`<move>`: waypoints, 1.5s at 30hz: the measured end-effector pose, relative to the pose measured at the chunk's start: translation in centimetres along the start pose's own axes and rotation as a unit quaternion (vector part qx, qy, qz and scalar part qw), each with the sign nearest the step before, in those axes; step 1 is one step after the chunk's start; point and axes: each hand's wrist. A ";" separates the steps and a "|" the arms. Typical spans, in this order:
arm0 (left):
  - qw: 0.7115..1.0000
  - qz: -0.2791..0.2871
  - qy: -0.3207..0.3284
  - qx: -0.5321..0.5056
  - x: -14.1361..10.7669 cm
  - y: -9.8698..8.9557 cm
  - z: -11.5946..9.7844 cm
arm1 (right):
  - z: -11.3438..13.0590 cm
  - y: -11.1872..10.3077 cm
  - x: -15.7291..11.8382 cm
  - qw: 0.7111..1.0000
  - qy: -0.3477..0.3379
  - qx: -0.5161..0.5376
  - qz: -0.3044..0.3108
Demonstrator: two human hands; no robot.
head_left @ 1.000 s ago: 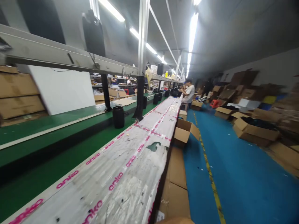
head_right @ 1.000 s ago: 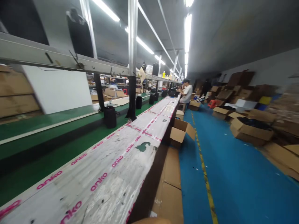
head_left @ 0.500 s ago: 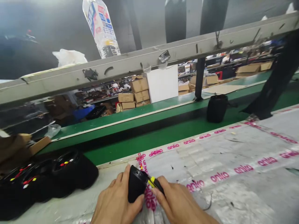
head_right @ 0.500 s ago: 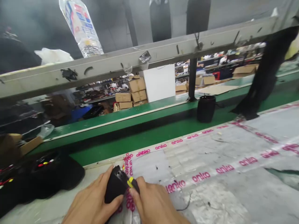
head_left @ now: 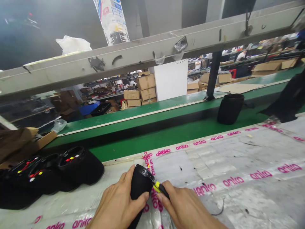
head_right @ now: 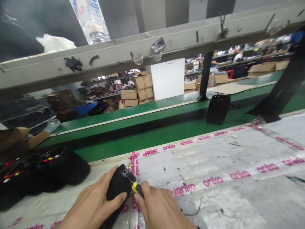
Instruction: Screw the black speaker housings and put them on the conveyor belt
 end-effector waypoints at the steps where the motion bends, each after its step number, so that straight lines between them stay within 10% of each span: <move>1: 1.000 0.000 0.001 0.001 0.0 0.1 0.0 | 0.0 0.1 0.0 1.000 0.001 0.003 -0.001; 19: 1.000 0.024 0.001 0.019 0.2 0.1 -0.6 | 0.1 1.4 0.6 0.975 -0.044 -0.150 -0.160; 39: 0.994 0.056 -0.002 0.091 2.2 1.0 0.4 | 1.9 -5.3 1.2 0.970 -0.075 -0.212 0.089; 45: 0.997 0.040 0.035 0.062 1.9 0.6 1.4 | 1.1 -2.7 1.2 0.986 -0.032 -0.163 -0.007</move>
Point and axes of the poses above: each hand's wrist, its own x-axis towards the middle knuckle, its own y-axis out of the palm, z = x × y, and after that the axes turned 10 degrees about z, right-handed
